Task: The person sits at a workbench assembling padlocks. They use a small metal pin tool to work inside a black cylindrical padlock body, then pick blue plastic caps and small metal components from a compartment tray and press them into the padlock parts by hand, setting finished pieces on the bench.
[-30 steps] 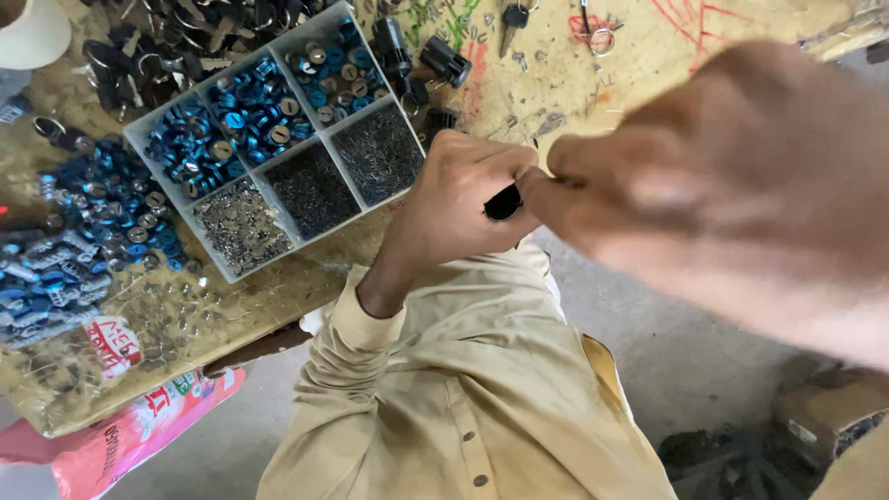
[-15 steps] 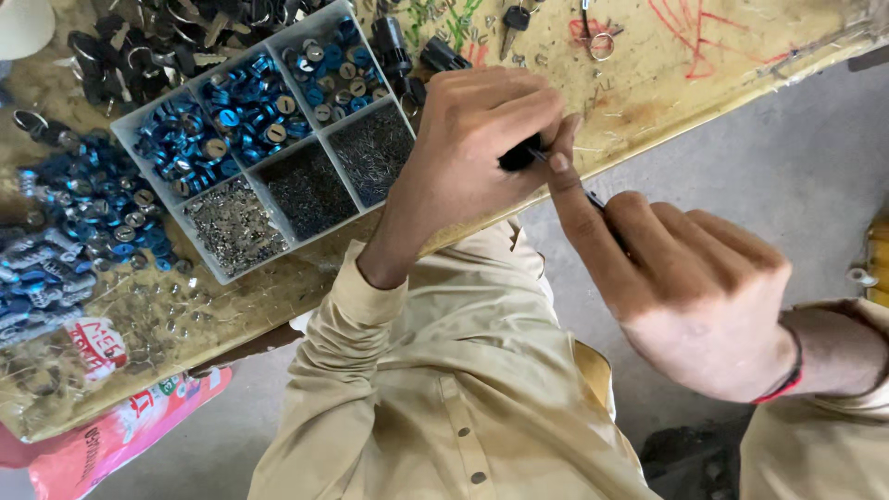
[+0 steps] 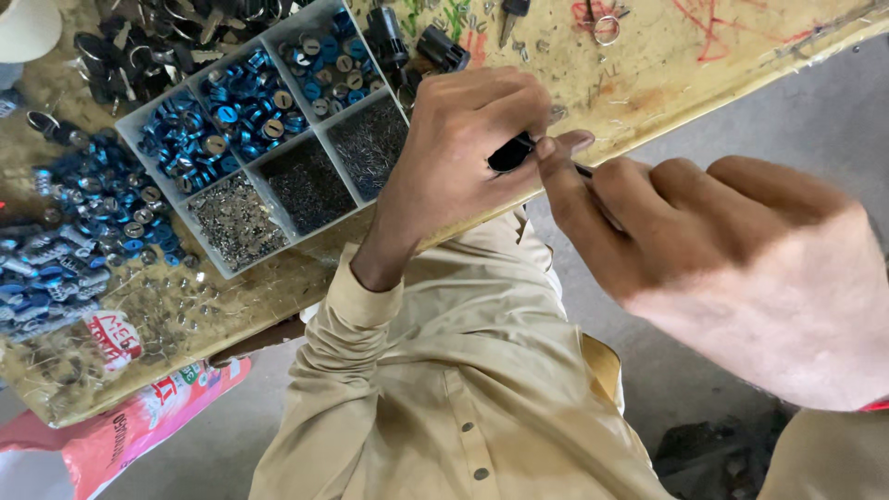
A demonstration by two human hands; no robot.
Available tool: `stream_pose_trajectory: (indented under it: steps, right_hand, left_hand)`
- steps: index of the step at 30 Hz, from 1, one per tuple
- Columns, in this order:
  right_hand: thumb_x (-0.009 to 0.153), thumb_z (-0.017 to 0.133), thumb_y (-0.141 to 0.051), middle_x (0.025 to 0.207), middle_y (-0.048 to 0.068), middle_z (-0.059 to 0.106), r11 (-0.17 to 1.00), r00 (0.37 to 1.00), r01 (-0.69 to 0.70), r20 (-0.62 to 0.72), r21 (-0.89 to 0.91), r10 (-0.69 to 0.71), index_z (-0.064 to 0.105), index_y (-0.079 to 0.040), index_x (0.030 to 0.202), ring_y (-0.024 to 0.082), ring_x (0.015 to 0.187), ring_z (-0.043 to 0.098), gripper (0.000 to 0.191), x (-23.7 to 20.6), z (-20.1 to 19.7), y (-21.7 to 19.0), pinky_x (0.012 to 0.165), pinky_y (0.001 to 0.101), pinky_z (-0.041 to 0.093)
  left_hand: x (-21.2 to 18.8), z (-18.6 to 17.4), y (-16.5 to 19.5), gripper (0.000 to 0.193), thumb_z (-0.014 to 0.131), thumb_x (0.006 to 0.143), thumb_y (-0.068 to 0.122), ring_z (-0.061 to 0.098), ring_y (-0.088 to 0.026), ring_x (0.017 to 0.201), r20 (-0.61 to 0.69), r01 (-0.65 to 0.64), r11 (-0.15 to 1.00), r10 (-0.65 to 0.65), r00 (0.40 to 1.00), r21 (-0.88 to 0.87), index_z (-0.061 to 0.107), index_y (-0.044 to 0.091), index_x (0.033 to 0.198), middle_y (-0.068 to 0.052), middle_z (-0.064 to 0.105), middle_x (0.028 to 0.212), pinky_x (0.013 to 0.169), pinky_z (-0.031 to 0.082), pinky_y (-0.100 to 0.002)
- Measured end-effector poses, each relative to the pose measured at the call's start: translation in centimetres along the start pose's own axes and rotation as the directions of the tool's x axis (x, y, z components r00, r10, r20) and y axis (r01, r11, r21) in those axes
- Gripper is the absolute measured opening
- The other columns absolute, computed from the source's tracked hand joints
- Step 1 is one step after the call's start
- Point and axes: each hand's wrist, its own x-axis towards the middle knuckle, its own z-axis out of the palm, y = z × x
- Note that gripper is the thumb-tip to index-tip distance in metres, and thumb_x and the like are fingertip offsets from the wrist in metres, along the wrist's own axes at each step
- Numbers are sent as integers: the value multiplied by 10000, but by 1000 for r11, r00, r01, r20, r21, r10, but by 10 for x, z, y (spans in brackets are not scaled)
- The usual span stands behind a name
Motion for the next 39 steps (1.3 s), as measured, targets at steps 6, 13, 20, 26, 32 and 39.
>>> stream_pose_trajectory:
  steps: [6,13,20,26,32,39]
  right_hand:
    - [978,665,-124,714,-73,572,994,983,-107,-149,25,110,790,-109,1282,4,507,417,329,20,3,-19,447,156,295]
    - [891,682,24,672,-34,446,967,946,-249,-203,53,254,795,-46,1266,34,528,405,398,-1,21,-66,454,199,280]
    - [860,660,2,678,-33,491,971,958,-206,-179,122,225,775,-54,1273,45,539,447,432,-1,21,-59,461,205,305]
    - [967,673,-106,793,-26,672,912,987,-129,-42,389,157,735,-99,1310,46,567,592,349,-5,7,-27,480,196,461]
    - [849,662,-36,887,4,701,901,992,-115,88,418,86,665,-85,1394,96,652,687,548,-19,-15,-14,524,230,523]
    - [727,717,11,698,6,595,706,935,-338,308,623,177,612,-78,1450,75,543,610,736,-42,-9,-16,528,303,499]
  left_hand:
    - [2,2,2,334,820,1003,57,559,-235,662,-8,44,999,-44,999,-16,516,33,867,-81,548,811,608,432,-353]
    - [1,1,-4,275,808,821,31,613,-245,778,67,-48,999,47,997,2,540,62,878,-53,572,833,651,441,-369]
    - [-4,1,-3,334,843,914,48,582,-260,731,54,-45,999,44,998,19,513,62,866,-62,541,819,634,426,-394]
    - [-11,1,-3,286,842,923,75,611,-263,773,100,-63,997,59,993,33,556,64,928,-62,572,880,680,471,-395]
    - [-10,1,4,284,844,941,109,650,-246,838,98,-79,997,77,992,15,564,63,946,-58,621,938,692,503,-371]
    - [-9,-16,15,289,812,835,124,566,-262,740,129,-45,999,47,990,-23,534,52,866,-86,560,827,658,444,-401]
